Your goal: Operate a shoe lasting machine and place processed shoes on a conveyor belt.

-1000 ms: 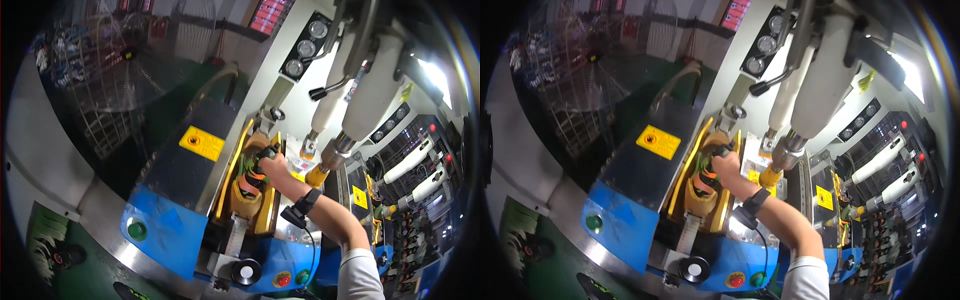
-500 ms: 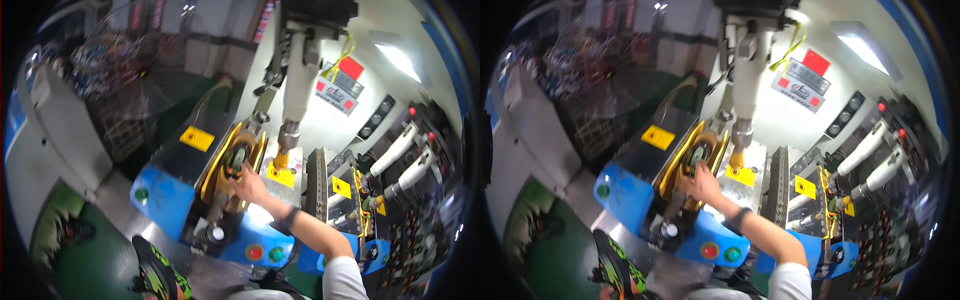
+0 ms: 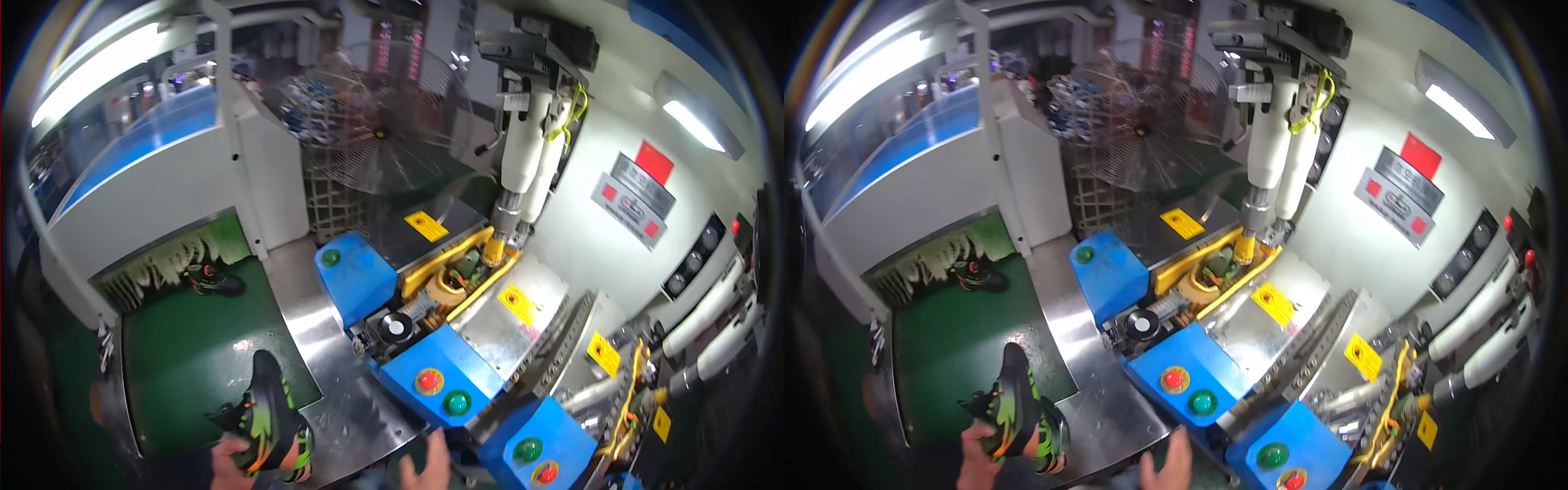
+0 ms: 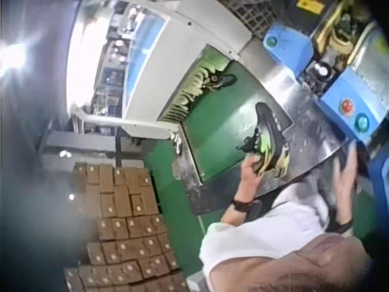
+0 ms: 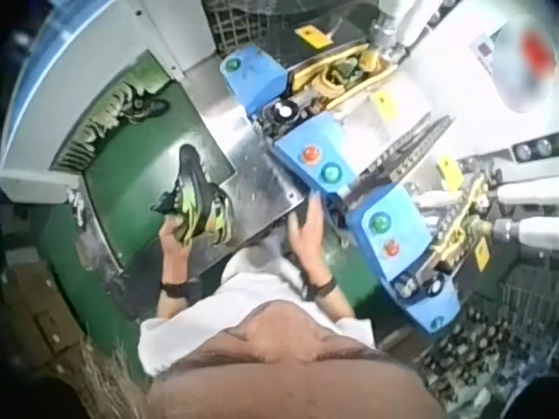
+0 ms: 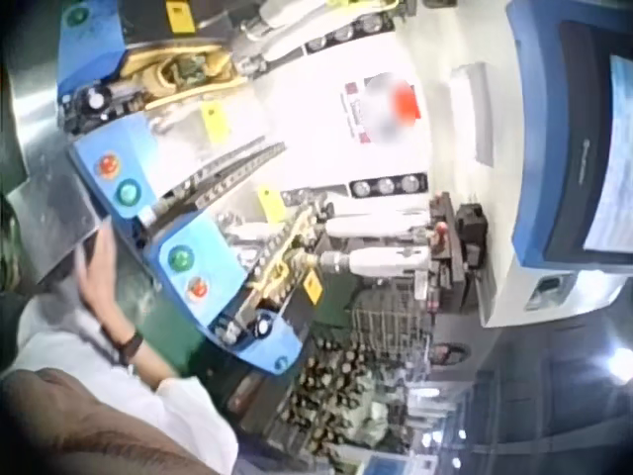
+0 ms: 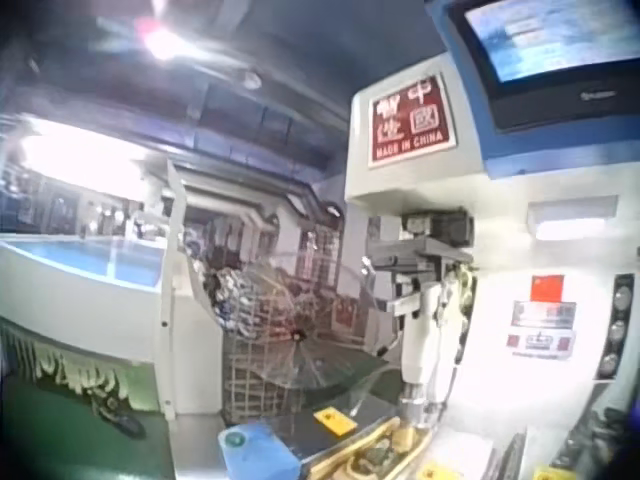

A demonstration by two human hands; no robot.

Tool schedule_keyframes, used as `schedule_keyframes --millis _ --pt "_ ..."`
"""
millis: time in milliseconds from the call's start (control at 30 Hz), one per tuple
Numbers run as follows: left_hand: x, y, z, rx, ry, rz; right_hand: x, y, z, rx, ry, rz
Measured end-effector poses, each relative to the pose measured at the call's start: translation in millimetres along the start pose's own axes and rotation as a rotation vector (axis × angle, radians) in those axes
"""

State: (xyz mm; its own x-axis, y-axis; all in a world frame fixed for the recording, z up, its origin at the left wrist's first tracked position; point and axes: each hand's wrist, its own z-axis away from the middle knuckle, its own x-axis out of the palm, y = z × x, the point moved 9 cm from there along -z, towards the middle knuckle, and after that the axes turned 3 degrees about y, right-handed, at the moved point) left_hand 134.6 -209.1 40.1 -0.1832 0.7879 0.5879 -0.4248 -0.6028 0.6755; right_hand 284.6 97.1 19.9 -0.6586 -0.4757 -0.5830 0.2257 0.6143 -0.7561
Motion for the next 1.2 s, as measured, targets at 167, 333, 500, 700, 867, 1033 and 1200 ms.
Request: schedule_keyframes --millis 167,333,500,700,867,1033,1200 --pt "-119 31 42 0.13 0.192 -0.119 59 33 118 0.575 -0.441 -0.617" --pt "-197 33 19 0.275 0.461 -0.864 57 -25 79 0.482 -0.56 -0.615" --pt "-257 -3 -53 0.117 0.17 -0.806 190 -32 127 0.767 -0.705 -0.681" --pt "-260 -12 -56 0.22 -0.001 -1.111 289 -55 109 0.469 -0.501 -0.182" --pt "-239 -3 -87 0.08 -0.198 -0.874 274 -55 129 1.076 -0.399 -0.725" --pt "-165 51 -66 -0.26 -0.483 -0.626 155 -135 179 0.894 -0.196 -0.981" --pt "-44 -69 57 -0.737 -1.128 -0.648 5 -170 285 0.594 0.393 -0.807"
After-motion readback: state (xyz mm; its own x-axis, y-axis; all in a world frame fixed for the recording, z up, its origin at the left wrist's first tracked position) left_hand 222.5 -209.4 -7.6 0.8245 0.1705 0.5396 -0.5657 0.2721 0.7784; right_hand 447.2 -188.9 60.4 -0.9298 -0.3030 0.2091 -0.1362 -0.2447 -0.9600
